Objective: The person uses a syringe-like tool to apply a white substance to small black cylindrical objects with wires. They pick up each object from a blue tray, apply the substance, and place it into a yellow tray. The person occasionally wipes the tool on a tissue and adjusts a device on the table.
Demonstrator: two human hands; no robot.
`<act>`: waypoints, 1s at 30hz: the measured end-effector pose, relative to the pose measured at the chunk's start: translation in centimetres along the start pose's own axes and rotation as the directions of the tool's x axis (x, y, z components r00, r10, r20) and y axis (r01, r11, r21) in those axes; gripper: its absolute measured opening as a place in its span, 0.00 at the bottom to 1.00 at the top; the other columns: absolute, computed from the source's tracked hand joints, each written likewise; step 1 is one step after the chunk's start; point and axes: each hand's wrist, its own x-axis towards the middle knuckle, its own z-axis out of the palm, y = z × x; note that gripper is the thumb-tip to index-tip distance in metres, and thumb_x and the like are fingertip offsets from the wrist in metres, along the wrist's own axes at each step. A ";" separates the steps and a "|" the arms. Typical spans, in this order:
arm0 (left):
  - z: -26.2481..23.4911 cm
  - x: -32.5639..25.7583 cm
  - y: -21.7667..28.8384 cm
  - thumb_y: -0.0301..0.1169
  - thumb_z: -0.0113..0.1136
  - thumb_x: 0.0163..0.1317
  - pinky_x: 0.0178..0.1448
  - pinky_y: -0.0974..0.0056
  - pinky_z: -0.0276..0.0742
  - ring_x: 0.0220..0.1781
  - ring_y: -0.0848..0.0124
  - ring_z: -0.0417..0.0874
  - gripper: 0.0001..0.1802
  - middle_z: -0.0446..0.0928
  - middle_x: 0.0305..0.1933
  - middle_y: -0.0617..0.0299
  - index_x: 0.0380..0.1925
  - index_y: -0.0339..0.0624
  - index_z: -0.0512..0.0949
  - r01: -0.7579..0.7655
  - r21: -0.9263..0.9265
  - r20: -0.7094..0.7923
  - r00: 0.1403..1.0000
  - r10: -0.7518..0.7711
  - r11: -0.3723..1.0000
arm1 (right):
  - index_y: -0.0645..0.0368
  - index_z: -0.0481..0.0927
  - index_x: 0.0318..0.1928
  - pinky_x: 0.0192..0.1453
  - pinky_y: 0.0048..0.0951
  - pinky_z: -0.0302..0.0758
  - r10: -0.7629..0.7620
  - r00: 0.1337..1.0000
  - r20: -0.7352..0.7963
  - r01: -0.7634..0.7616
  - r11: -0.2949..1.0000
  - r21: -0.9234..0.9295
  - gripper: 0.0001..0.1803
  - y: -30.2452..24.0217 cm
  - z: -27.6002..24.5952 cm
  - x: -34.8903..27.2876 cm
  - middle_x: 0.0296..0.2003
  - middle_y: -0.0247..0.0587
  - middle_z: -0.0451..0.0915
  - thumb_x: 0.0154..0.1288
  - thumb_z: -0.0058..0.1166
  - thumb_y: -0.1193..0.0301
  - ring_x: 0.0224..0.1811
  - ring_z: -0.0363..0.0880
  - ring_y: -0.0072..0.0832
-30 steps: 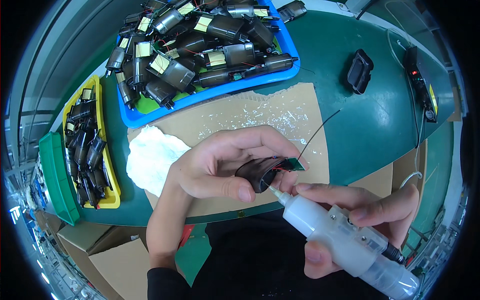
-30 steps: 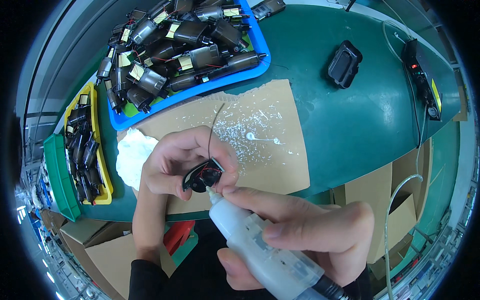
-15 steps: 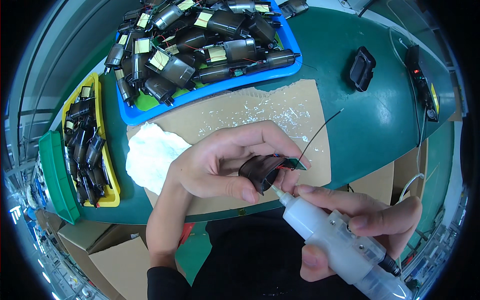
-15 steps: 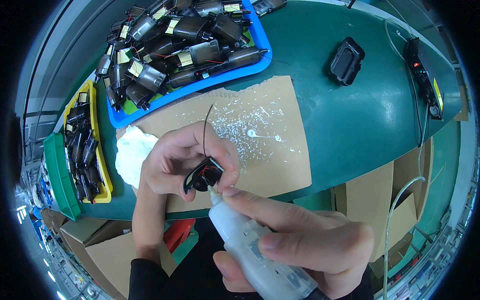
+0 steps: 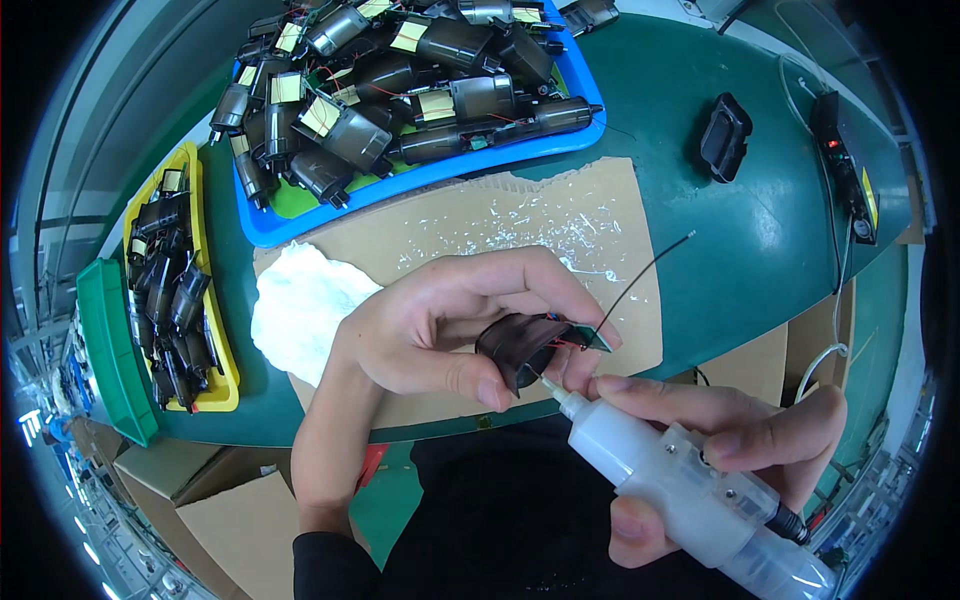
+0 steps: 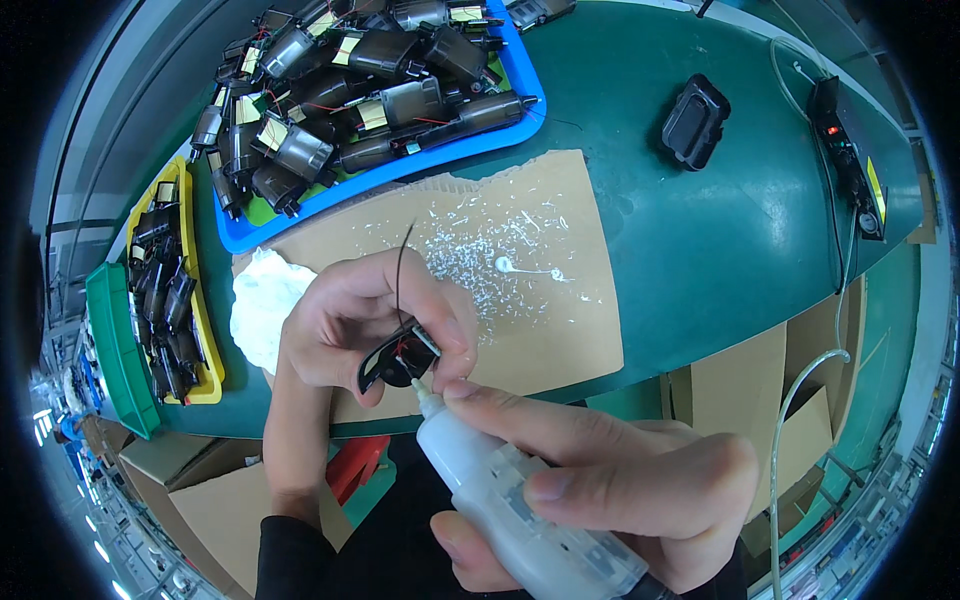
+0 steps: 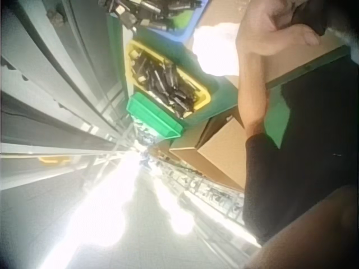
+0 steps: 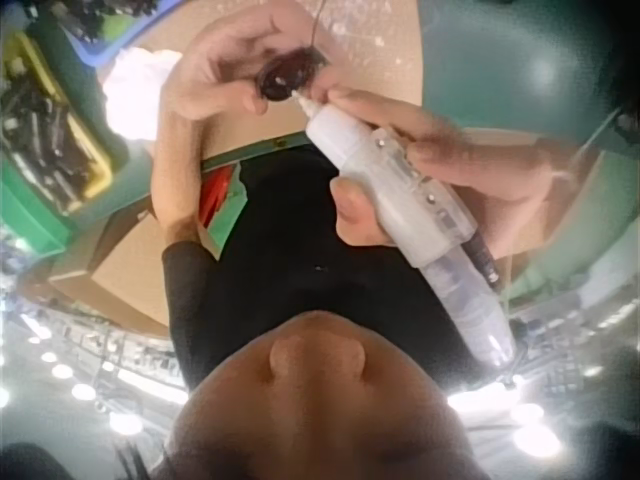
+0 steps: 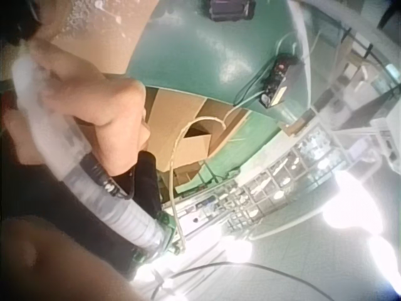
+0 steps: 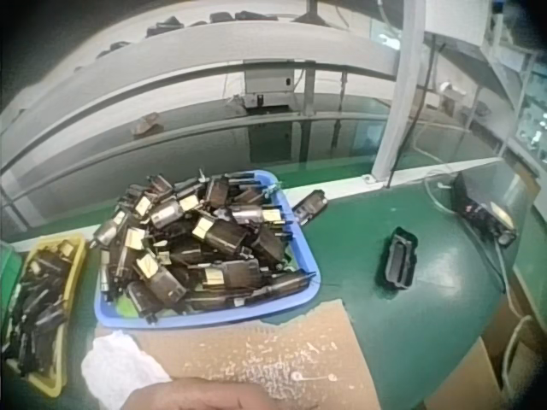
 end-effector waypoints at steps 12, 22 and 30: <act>0.4 -0.1 0.0 0.24 0.63 0.54 0.48 0.67 0.71 0.48 0.67 0.75 0.29 0.72 0.49 0.49 0.55 0.24 0.64 0.017 -0.011 -0.020 1.000 -0.017 1.000 | 0.60 0.52 0.39 0.44 0.20 0.79 0.048 0.999 -0.021 -0.050 0.994 -0.093 0.36 -0.8 -0.1 -0.3 0.43 0.53 0.79 0.42 0.71 0.73 0.40 0.83 0.32; 1.0 0.0 0.3 0.33 0.69 0.51 0.39 0.60 0.70 0.36 0.61 0.76 0.29 0.74 0.39 0.41 0.44 0.22 0.68 0.051 0.046 -0.149 0.988 -0.043 0.998 | 0.62 0.51 0.38 0.46 0.20 0.79 0.090 0.996 0.014 -0.088 0.987 -0.134 0.36 -1.0 -0.3 -0.4 0.43 0.53 0.79 0.42 0.71 0.73 0.41 0.82 0.32; 1.1 0.1 0.5 0.33 0.67 0.52 0.39 0.60 0.70 0.37 0.60 0.76 0.28 0.74 0.40 0.40 0.45 0.21 0.68 0.078 0.027 -0.139 0.988 -0.074 0.997 | 0.63 0.50 0.37 0.48 0.21 0.79 0.072 0.997 -0.016 -0.073 0.992 -0.101 0.35 -0.7 -0.1 -0.5 0.42 0.53 0.79 0.43 0.69 0.73 0.42 0.82 0.33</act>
